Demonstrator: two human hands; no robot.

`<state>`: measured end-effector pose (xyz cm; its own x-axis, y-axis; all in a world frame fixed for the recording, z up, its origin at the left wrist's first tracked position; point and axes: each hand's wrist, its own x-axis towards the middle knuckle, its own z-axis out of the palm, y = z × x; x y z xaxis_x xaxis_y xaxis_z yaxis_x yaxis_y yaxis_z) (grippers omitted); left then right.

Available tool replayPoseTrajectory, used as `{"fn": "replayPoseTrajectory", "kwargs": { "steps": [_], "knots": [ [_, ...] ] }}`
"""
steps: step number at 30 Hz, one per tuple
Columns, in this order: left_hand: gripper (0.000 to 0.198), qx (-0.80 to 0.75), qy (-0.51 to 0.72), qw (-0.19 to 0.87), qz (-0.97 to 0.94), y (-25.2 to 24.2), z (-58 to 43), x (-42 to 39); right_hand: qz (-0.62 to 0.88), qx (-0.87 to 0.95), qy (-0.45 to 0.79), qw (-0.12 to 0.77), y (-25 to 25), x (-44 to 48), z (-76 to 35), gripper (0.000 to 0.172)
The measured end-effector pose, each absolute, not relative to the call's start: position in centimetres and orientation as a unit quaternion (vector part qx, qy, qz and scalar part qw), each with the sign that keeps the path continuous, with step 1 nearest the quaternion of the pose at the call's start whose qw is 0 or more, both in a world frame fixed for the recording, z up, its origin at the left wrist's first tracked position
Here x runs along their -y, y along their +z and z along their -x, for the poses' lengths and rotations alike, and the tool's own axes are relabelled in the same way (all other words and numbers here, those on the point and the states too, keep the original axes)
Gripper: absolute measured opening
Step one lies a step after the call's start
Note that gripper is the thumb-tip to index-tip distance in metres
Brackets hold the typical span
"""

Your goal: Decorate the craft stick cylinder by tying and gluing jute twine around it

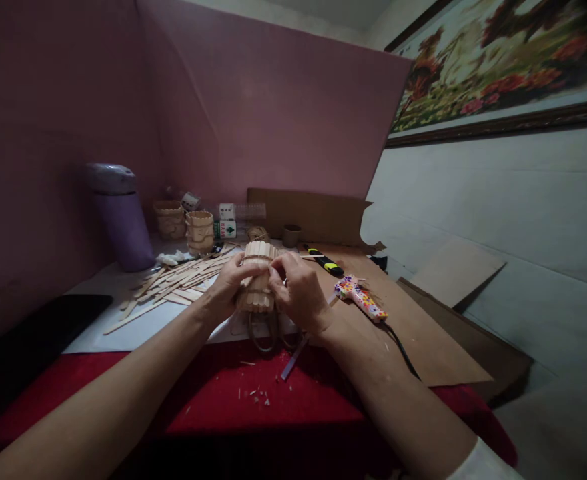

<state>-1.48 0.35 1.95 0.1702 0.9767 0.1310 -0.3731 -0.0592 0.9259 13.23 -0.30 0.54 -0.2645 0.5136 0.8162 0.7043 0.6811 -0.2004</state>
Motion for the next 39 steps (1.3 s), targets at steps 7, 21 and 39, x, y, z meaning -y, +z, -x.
{"fn": "replayPoseTrajectory", "kwargs": {
  "steps": [7, 21, 39],
  "knots": [
    [0.057, -0.325, 0.567, 0.583, -0.483, 1.75, 1.36, -0.53, 0.382, 0.777, -0.086, 0.493, 0.27, 0.19, -12.97, 0.01],
    [0.055, -0.326, 0.564, 0.573, -0.497, 1.56, 1.41, -0.54, 0.394, 0.746, -0.038, 0.535, 0.09, 0.13, -12.62, 0.009],
    [0.047, -0.31, 0.564, 0.619, -0.45, 2.28, 1.72, 0.12, 0.357, 0.736, -0.028, 0.574, 0.49, 0.43, -13.25, 0.012]
  ]
}}
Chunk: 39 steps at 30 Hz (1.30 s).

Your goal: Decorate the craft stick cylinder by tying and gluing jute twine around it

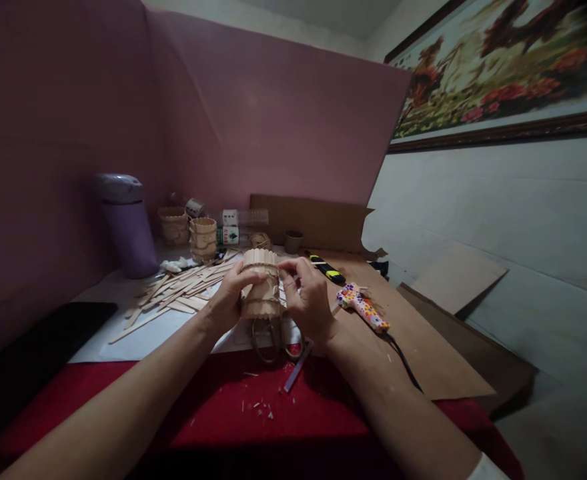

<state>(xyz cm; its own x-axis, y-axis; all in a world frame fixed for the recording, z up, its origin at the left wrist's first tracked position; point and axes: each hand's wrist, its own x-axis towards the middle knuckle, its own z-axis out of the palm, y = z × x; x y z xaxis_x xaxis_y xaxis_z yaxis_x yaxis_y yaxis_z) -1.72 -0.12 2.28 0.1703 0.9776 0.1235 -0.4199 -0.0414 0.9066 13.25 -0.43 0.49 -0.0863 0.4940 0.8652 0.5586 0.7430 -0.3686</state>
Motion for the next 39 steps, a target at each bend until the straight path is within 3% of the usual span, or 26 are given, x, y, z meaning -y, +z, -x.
{"fn": "replayPoseTrajectory", "kwargs": {
  "steps": [17, 25, 30, 35, 39],
  "knots": [
    [0.044, -0.303, 0.544, 0.674, -0.397, 2.79, 1.99, 0.63, 0.307, 0.798, -0.036, 0.518, 0.32, 0.86, -13.38, 0.022],
    [0.04, -0.314, 0.541, 0.679, -0.386, 2.67, 1.82, 0.33, 0.278, 0.813, -0.115, 0.499, 0.11, 0.4, -13.73, 0.021],
    [0.039, -0.307, 0.552, 0.67, -0.39, 2.73, 1.62, 0.53, 0.302, 0.814, -0.057, 0.493, 0.48, 0.62, -13.86, 0.025],
    [0.038, -0.302, 0.547, 0.68, -0.383, 2.79, 1.64, 0.46, 0.311, 0.803, 0.007, 0.509, 0.67, 0.81, -13.7, 0.017],
    [0.039, -0.294, 0.55, 0.686, -0.374, 2.82, 1.69, 0.44, 0.307, 0.796, 0.025, 0.521, 0.47, 0.79, -13.64, 0.025]
  ]
}}
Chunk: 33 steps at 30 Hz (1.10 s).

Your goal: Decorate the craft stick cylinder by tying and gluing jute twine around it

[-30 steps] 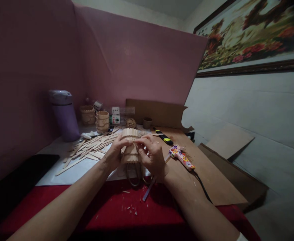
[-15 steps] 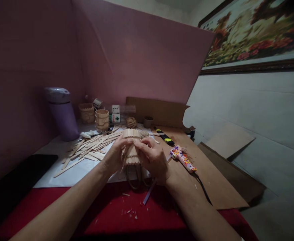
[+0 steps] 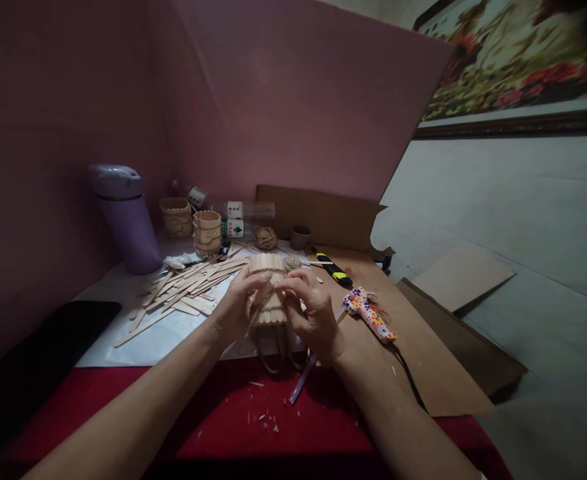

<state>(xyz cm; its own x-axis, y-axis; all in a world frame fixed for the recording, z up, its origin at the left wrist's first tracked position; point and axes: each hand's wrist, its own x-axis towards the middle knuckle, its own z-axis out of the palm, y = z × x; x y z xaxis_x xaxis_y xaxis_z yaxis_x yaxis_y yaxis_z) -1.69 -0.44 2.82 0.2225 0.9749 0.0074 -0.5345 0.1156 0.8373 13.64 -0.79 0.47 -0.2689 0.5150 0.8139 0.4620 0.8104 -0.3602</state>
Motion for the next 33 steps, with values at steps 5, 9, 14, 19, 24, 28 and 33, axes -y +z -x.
{"fn": "replayPoseTrajectory", "kwargs": {
  "steps": [5, 9, 14, 19, 24, 28, 33],
  "knots": [
    [0.06, -0.305, 0.551, 0.678, -0.378, 2.83, 1.61, 0.46, 0.299, 0.791, 0.035, 0.532, 0.38, 0.85, -13.75, 0.029],
    [0.056, -0.32, 0.552, 0.665, -0.387, 2.62, 1.65, 0.35, 0.281, 0.796, 0.044, 0.534, 0.48, 0.97, -13.72, 0.021],
    [0.051, -0.336, 0.563, 0.65, -0.383, 2.91, 1.71, 0.4, 0.29, 0.778, 0.057, 0.554, 0.68, 1.06, -13.66, 0.026],
    [0.049, -0.337, 0.56, 0.658, -0.374, 3.29, 1.76, 0.58, 0.324, 0.738, 0.035, 0.591, 0.91, 0.95, -13.67, 0.024],
    [0.047, -0.334, 0.56, 0.657, -0.379, 3.23, 1.72, 0.64, 0.337, 0.761, 0.049, 0.552, 0.64, 1.06, -13.43, 0.018],
    [0.048, -0.335, 0.554, 0.661, -0.38, 3.1, 1.68, 0.63, 0.329, 0.776, 0.025, 0.537, 0.6, 1.19, -13.31, 0.015],
    [0.047, -0.332, 0.557, 0.656, -0.386, 2.98, 1.63, 0.5, 0.325, 0.789, 0.015, 0.522, 0.59, 1.21, -13.4, 0.02]
  ]
}}
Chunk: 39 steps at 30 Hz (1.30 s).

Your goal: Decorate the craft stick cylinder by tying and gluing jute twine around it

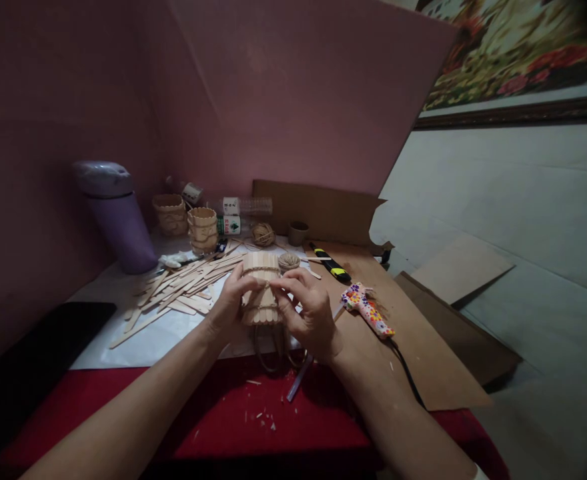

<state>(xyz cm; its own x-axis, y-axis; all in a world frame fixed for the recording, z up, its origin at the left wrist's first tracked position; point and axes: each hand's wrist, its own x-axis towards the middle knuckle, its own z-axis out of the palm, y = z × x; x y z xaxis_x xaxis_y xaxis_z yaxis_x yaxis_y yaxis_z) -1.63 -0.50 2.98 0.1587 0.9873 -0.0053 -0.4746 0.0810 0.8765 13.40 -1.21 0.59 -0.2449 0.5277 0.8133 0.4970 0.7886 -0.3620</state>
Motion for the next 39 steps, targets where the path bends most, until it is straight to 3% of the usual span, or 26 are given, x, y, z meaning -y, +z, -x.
{"fn": "replayPoseTrajectory", "kwargs": {
  "steps": [24, 31, 39],
  "knots": [
    [0.049, -0.34, 0.545, 0.651, -0.403, 2.6, 1.5, 0.4, 0.338, 0.824, -0.02, 0.454, 0.9, 0.4, -14.0, 0.01],
    [0.037, -0.306, 0.526, 0.672, -0.423, 3.4, 1.5, 0.6, 0.357, 0.825, -0.063, 0.434, 1.0, 0.0, -14.3, 0.013],
    [0.057, -0.308, 0.52, 0.668, -0.433, 3.1, 1.6, 0.4, 0.36, 0.819, -0.081, 0.439, 1.0, 0.0, -14.4, 0.012]
  ]
}}
